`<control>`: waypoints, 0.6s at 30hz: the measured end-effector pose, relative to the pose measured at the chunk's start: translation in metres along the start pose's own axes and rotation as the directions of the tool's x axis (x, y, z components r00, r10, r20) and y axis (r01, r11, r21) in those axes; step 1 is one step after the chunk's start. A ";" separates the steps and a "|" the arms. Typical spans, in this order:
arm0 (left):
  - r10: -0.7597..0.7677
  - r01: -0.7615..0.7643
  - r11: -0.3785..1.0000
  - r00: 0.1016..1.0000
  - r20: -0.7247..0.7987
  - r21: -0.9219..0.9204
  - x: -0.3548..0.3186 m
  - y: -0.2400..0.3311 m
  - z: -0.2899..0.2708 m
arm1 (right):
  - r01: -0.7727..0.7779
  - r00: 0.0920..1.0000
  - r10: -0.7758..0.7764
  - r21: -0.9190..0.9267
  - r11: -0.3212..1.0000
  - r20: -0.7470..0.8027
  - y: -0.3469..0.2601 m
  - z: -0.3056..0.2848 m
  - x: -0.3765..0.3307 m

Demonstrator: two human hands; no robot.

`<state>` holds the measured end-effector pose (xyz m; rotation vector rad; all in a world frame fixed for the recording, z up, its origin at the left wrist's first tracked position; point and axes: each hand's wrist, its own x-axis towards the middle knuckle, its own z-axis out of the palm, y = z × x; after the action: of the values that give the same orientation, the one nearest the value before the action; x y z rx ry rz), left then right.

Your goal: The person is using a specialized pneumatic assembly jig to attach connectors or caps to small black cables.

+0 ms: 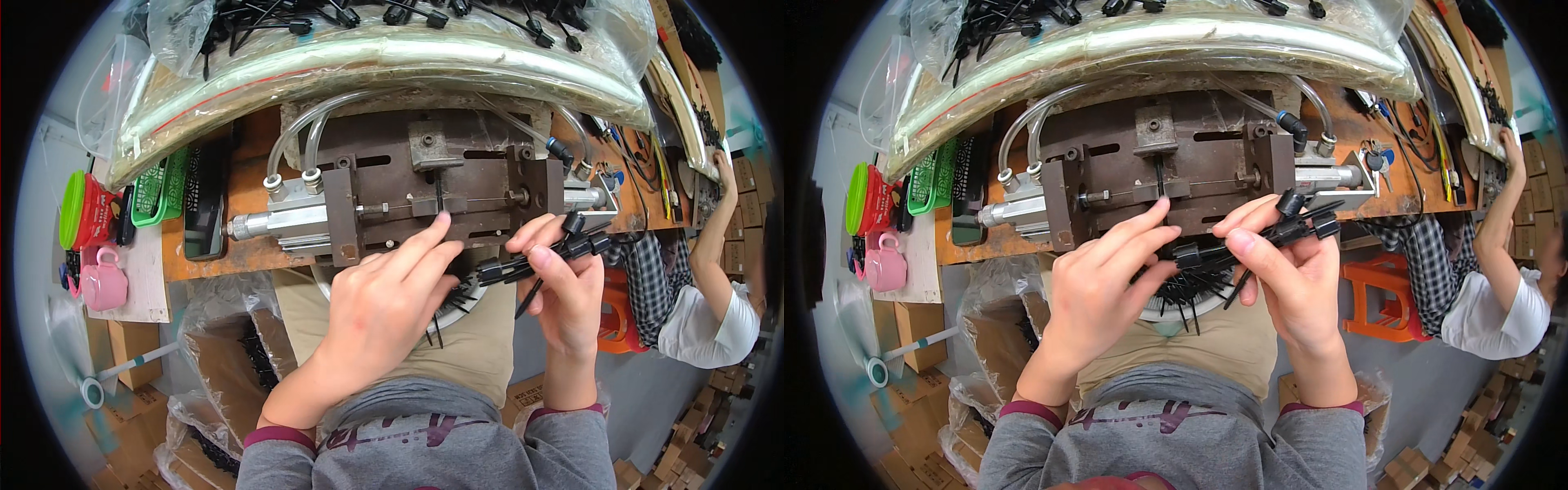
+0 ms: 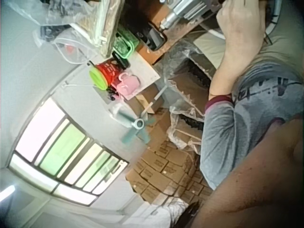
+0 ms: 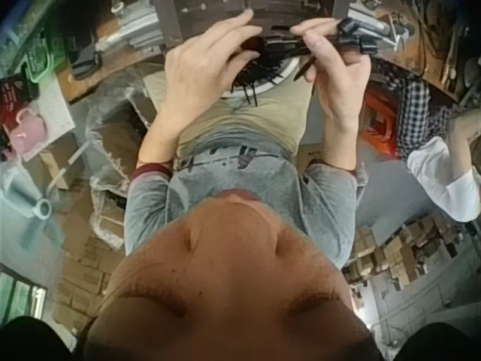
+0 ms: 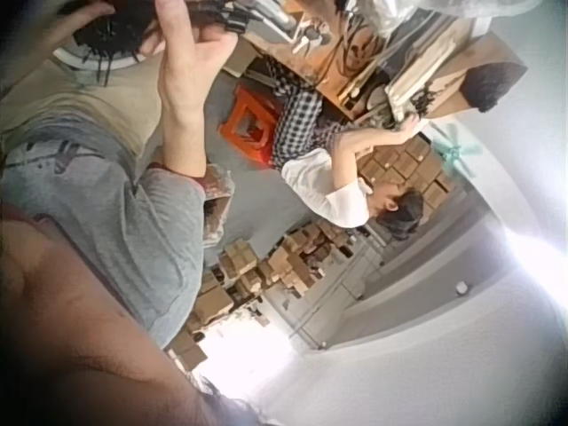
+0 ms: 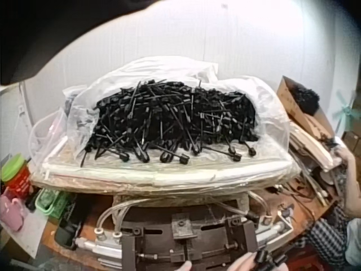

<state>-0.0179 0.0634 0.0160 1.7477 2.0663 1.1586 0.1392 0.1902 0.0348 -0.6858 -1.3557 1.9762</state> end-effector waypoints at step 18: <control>0.176 -0.162 0.982 0.970 -0.169 0.091 -0.011 0.001 0.002 | 0.284 0.957 -0.290 -0.130 0.950 -0.027 0.003 -0.007 -0.012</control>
<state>-0.0130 0.0548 0.0114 1.9556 2.1196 1.3442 0.1515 0.1845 0.0301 -0.5506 -1.4702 1.6479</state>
